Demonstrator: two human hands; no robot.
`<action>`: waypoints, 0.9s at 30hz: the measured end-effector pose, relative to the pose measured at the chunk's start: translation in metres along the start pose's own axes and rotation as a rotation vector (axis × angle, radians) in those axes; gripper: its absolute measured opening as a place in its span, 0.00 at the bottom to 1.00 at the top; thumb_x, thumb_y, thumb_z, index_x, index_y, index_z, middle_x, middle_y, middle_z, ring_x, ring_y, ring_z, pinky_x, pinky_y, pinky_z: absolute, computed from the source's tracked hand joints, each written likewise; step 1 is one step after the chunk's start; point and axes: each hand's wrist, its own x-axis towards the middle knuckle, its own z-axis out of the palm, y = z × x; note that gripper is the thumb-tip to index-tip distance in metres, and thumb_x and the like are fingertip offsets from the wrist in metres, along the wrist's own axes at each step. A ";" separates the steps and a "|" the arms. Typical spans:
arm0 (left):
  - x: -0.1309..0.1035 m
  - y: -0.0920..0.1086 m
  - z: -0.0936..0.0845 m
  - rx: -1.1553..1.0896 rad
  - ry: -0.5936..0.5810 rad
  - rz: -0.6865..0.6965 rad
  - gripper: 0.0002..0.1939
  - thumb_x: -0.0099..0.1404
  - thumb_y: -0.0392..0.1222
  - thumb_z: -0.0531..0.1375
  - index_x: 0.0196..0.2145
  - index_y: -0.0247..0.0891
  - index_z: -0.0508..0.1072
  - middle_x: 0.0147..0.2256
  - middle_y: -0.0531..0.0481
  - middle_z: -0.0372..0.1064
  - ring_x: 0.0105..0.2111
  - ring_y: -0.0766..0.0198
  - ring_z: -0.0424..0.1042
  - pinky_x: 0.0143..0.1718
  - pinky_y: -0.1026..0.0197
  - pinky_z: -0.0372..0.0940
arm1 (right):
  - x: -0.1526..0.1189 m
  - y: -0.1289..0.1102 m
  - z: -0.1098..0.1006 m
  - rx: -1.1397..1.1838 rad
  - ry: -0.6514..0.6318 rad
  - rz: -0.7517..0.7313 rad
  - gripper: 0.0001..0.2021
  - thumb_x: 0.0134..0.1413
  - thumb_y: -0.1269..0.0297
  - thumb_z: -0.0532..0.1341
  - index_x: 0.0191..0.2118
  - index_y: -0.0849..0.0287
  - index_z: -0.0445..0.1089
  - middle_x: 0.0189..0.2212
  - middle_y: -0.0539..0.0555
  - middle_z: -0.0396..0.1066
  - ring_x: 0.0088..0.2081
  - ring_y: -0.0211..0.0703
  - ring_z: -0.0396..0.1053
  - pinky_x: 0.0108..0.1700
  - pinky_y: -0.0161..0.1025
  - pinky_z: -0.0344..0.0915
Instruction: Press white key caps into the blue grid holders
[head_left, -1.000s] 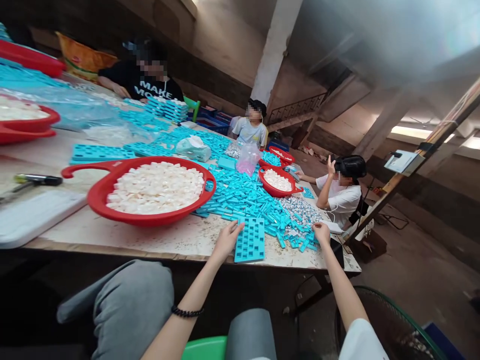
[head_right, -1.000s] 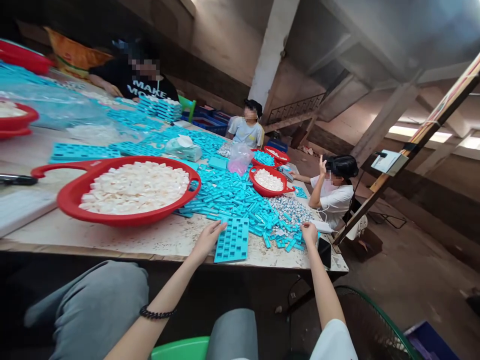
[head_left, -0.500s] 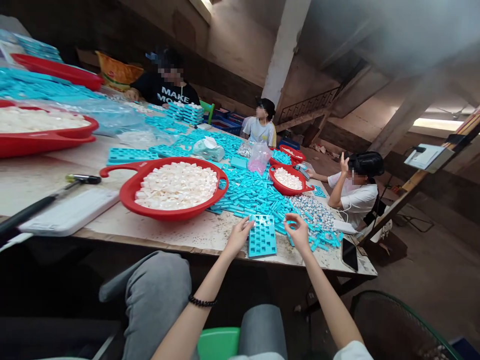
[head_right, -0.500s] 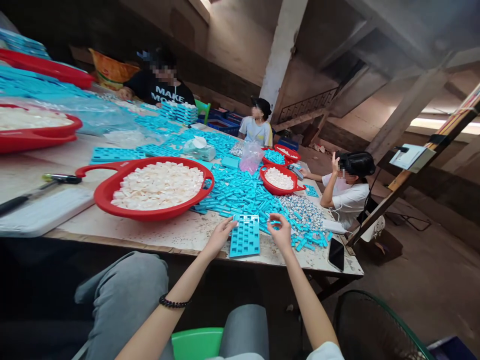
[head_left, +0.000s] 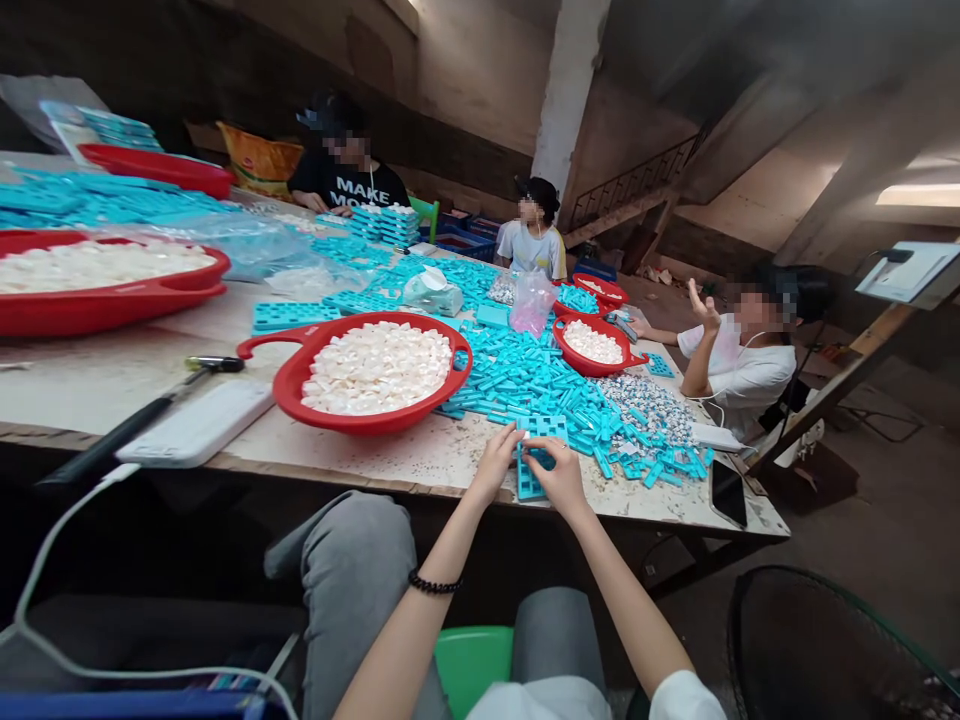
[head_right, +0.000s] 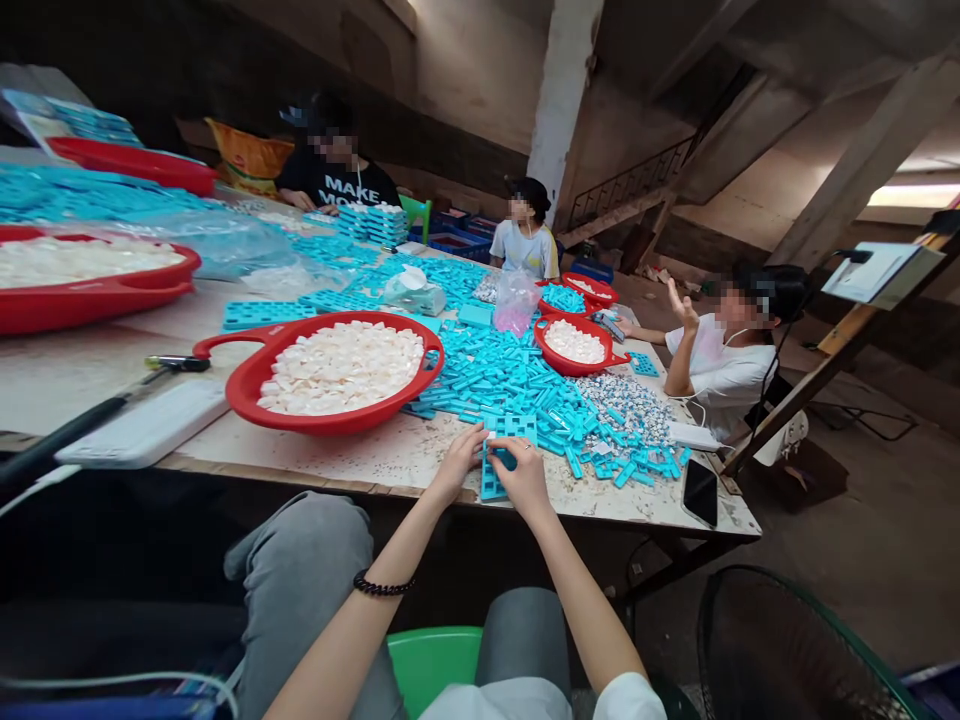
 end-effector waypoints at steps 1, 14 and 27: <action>-0.001 0.002 0.000 -0.031 -0.020 -0.030 0.27 0.64 0.48 0.58 0.59 0.38 0.70 0.60 0.37 0.67 0.58 0.47 0.69 0.48 0.53 0.71 | 0.000 0.000 0.001 0.006 0.006 -0.012 0.07 0.59 0.66 0.62 0.40 0.51 0.78 0.41 0.52 0.78 0.46 0.50 0.73 0.53 0.46 0.67; -0.008 0.006 -0.001 -0.234 -0.074 -0.081 0.31 0.58 0.44 0.60 0.60 0.37 0.69 0.54 0.39 0.72 0.52 0.52 0.72 0.40 0.62 0.69 | 0.003 -0.005 -0.010 -0.440 -0.070 -0.217 0.12 0.64 0.71 0.58 0.47 0.54 0.76 0.44 0.54 0.79 0.45 0.47 0.75 0.55 0.47 0.59; -0.010 0.011 -0.001 -0.247 -0.136 -0.055 0.34 0.52 0.39 0.60 0.59 0.38 0.70 0.56 0.41 0.72 0.55 0.50 0.70 0.40 0.61 0.68 | 0.012 0.002 -0.015 -0.261 -0.098 -0.126 0.07 0.59 0.70 0.63 0.38 0.52 0.78 0.40 0.52 0.79 0.45 0.47 0.75 0.51 0.45 0.65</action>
